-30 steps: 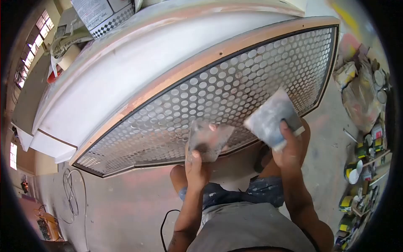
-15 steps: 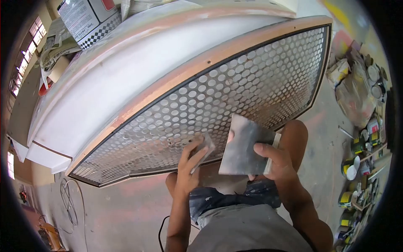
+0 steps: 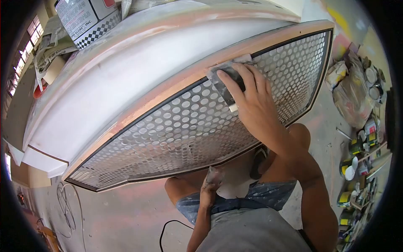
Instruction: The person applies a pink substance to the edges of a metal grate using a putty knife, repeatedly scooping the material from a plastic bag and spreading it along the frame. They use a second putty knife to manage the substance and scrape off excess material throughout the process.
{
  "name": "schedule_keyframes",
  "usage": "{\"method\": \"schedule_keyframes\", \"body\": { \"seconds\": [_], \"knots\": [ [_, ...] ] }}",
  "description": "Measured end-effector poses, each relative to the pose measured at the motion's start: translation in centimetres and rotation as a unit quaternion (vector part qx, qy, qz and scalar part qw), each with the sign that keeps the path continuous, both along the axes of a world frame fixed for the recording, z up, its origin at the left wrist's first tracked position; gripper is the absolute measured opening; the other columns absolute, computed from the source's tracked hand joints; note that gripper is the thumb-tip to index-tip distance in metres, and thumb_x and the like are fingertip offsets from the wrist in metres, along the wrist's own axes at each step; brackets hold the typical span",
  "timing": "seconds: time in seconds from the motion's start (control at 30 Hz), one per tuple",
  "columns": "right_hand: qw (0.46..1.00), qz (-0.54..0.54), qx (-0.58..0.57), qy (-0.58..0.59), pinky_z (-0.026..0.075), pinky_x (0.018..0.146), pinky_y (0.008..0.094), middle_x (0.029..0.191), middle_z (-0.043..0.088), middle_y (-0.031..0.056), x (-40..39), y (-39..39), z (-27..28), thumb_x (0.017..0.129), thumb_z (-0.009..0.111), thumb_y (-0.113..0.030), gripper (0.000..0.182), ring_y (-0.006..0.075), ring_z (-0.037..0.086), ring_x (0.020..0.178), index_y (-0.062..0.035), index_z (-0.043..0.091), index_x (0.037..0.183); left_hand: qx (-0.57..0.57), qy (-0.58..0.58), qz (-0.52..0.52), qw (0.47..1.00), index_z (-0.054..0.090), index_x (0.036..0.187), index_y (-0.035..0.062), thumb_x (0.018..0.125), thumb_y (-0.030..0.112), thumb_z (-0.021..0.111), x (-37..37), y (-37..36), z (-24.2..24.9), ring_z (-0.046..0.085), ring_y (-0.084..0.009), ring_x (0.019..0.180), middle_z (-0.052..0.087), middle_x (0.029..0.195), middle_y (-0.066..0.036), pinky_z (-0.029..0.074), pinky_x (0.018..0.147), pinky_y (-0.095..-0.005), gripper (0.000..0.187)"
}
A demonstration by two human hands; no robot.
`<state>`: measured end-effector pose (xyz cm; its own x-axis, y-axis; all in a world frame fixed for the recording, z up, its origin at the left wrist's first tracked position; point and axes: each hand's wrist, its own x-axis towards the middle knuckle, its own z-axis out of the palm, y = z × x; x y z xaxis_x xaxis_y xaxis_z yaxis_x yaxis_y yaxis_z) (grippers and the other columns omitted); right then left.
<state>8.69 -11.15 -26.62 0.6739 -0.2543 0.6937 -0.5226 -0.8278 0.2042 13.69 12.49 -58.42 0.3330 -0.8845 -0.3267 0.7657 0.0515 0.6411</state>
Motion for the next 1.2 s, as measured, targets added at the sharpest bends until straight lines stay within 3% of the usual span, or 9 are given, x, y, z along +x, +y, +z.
{"method": "schedule_keyframes", "body": {
  "seconds": [0.23,0.57,0.73,0.83,0.9,1.2],
  "knots": [
    [0.997,-0.008,-0.072,0.004,0.039,0.096,0.0482,0.139,0.043,0.0139,1.1,-2.3,-2.3,0.084,0.060,-0.008,0.058,0.0338,0.042,0.126,-0.0174,0.051,0.140,-0.016,0.007,-0.014,1.000,0.037,0.150,0.0037,0.079,0.005,0.046,1.0,0.1,-2.1,0.045,-0.0333,0.137,0.047,0.148,-0.014,0.041,0.109,-0.0442,0.071],
    [0.999,-0.002,-0.035,-0.006,0.040,0.096,0.0500,0.139,0.041,0.0130,1.3,-1.7,-1.6,0.086,0.060,-0.012,0.054,0.0333,0.041,0.126,-0.0190,0.053,0.139,-0.002,0.008,-0.029,1.000,0.039,0.148,0.0011,0.079,0.003,0.043,0.9,0.0,-0.9,0.044,-0.0342,0.138,0.047,0.148,-0.016,0.041,0.110,-0.0450,0.069],
    [0.996,0.026,-0.075,-0.034,0.039,0.098,0.0494,0.138,0.043,0.0131,1.6,-3.0,-3.0,0.084,0.061,-0.009,0.055,0.0343,0.042,0.125,-0.0173,0.054,0.138,0.001,0.014,-0.029,0.999,0.040,0.148,0.0016,0.078,0.001,0.042,0.9,0.0,-1.8,0.044,-0.0336,0.138,0.047,0.148,-0.015,0.042,0.109,-0.0437,0.070],
    [0.999,0.006,-0.034,0.023,0.039,0.098,0.0490,0.138,0.044,0.0132,0.3,-1.4,-1.6,0.083,0.063,-0.009,0.056,0.0342,0.042,0.125,-0.0169,0.054,0.138,0.026,-0.072,-0.048,0.996,0.041,0.147,0.0020,0.077,0.001,0.043,1.0,-0.4,-1.6,0.046,-0.0329,0.137,0.048,0.147,-0.015,0.042,0.109,-0.0428,0.070],
    [1.000,0.012,-0.014,0.023,0.039,0.099,0.0489,0.139,0.044,0.0132,-0.2,-0.5,-0.7,0.083,0.063,-0.009,0.056,0.0340,0.042,0.125,-0.0168,0.054,0.138,-0.004,0.004,-0.040,0.999,0.041,0.147,0.0024,0.077,0.003,0.044,1.0,-0.4,-1.5,0.047,-0.0317,0.136,0.049,0.147,-0.014,0.042,0.108,-0.0421,0.070],
    [0.999,0.018,-0.020,-0.025,0.039,0.099,0.0492,0.141,0.043,0.0128,0.9,-1.6,-1.2,0.084,0.061,-0.006,0.056,0.0334,0.042,0.127,-0.0172,0.055,0.138,-0.004,0.003,-0.038,0.999,0.036,0.151,0.0034,0.077,0.005,0.044,1.2,-0.2,-2.3,0.046,-0.0313,0.136,0.048,0.147,-0.013,0.042,0.107,-0.0429,0.074]
  ]
}}
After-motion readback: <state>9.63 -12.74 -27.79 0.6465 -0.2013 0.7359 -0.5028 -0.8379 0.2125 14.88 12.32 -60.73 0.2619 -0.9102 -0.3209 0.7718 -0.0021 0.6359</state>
